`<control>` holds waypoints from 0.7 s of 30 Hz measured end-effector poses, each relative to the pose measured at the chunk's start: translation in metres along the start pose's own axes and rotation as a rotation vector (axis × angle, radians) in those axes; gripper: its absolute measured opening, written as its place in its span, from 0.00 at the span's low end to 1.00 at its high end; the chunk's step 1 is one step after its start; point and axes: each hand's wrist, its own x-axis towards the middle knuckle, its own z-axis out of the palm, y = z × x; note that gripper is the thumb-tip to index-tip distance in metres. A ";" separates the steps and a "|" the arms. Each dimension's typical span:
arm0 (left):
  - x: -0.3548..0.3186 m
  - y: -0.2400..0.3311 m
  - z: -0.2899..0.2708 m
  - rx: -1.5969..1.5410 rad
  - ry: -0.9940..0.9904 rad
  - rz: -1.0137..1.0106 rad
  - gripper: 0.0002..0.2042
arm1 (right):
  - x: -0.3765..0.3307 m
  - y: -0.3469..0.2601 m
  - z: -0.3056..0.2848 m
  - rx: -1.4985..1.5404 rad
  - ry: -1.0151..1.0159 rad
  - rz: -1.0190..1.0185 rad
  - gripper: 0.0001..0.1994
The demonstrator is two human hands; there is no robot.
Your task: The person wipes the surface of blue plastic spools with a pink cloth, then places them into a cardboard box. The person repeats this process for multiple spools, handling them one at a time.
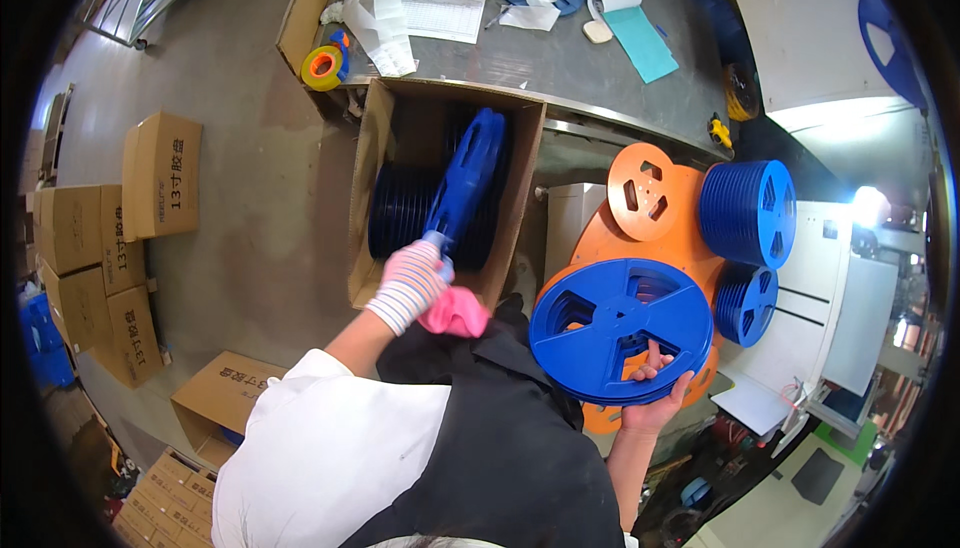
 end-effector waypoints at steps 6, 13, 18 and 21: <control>0.048 -0.098 0.034 -0.223 0.090 -0.129 0.09 | -0.006 0.002 -0.003 -0.020 0.054 -0.045 0.24; 0.099 -0.129 0.079 -0.331 0.166 -0.172 0.05 | -0.014 0.006 -0.008 -0.002 0.070 -0.048 0.24; 0.111 -0.138 0.116 -0.373 0.084 -0.196 0.06 | -0.020 0.008 -0.013 0.002 0.057 -0.065 0.24; 0.111 -0.145 0.132 -0.368 0.054 -0.204 0.06 | -0.024 0.009 -0.014 0.012 0.057 -0.072 0.24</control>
